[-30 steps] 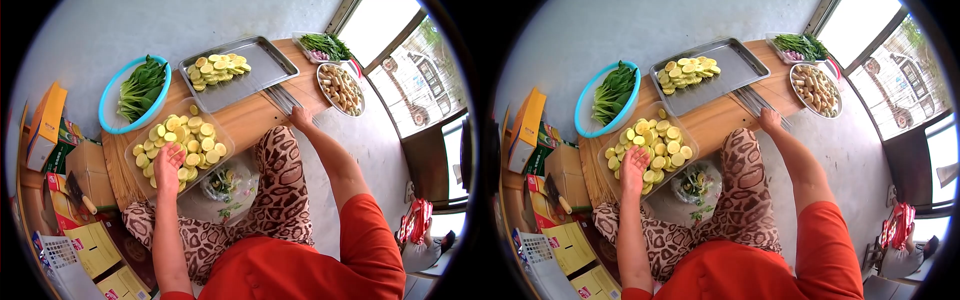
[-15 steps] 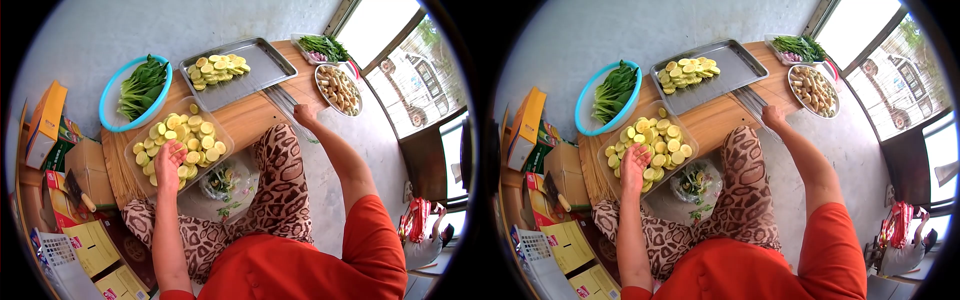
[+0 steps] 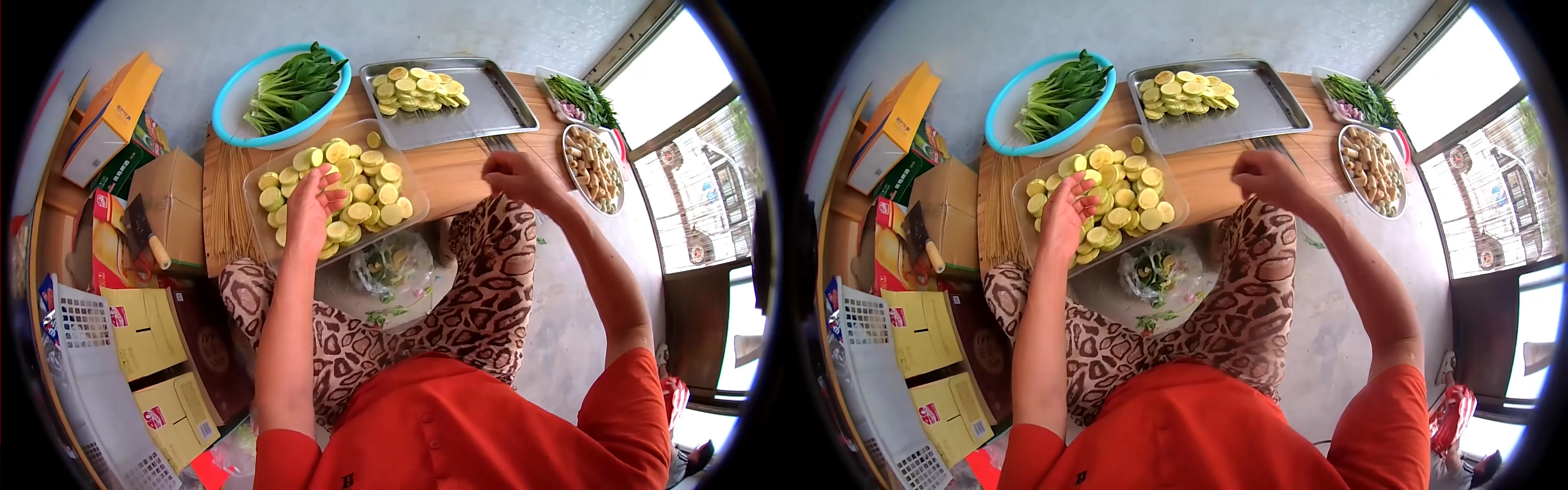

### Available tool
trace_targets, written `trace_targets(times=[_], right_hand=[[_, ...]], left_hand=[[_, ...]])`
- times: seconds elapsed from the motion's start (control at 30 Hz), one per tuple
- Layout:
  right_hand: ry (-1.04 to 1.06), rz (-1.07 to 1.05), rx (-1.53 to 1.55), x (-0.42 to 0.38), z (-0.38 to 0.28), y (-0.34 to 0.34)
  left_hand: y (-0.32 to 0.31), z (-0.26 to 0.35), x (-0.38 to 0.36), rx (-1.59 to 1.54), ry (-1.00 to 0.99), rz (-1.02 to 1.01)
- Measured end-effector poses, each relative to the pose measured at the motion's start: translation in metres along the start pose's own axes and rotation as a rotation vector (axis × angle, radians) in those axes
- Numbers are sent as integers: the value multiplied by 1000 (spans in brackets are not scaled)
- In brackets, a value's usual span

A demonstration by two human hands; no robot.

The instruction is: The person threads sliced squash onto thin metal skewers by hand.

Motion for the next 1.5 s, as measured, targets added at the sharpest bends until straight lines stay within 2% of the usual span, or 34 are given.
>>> trace_targets(times=[0.07, 0.2, 0.33, 0.43, 0.47, 0.57, 0.6, 0.7, 0.8, 0.83, 0.9, 1.0, 1.13, 1.23, 1.5], right_hand=[[139, -87, -15, 14, -5, -39], [261, -297, 40, 22, -24, -112], [253, -344, 143, 27, -23, -153], [142, -371, 306, 36, -31, -162], [142, -377, 309, 41, -29, -163], [31, -260, 602, 58, -19, -155], [9, -236, 697, 65, -10, -152], [-83, -149, 840, 75, 18, -144], [-125, -129, 962, 77, 28, -146], [-101, -154, 952, 77, 28, -148], [-73, -147, 926, 75, 22, -152], [-64, -154, 915, 71, 23, -159], [-69, -146, 881, 69, 29, -164], [-78, -128, 861, 67, 33, -164], [-83, -156, 824, 67, 25, -162]], left_hand=[[1, 1, 0, -15, 20, -27], [7, -2, -1, -104, 50, -64], [20, -6, 1, -125, 5, -107], [6, -4, -8, -39, 108, -265], [6, -2, -9, -37, 110, -259], [12, 4, -5, 257, -22, -152], [16, 1, -3, 259, -21, -147], [28, -16, 2, 912, -308, -77], [22, -32, -4, 1250, -300, -193], [22, -36, -4, 1255, -301, -198], [18, -43, -4, 1389, -528, -218], [9, -46, -3, 1519, -445, -223], [9, -50, 3, 1542, -495, -243], [8, -52, 4, 1620, -459, -284], [14, -56, 16, 1228, -392, -96]])
Point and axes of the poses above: each hand's wrist, its own x-axis towards the middle knuckle, its own y-axis out of the back of the hand, z = x × y, the point moved 2 cm from there along x, towards the middle knuckle, and after that the axes turned 2 degrees about -x, right-handed, at the moved point
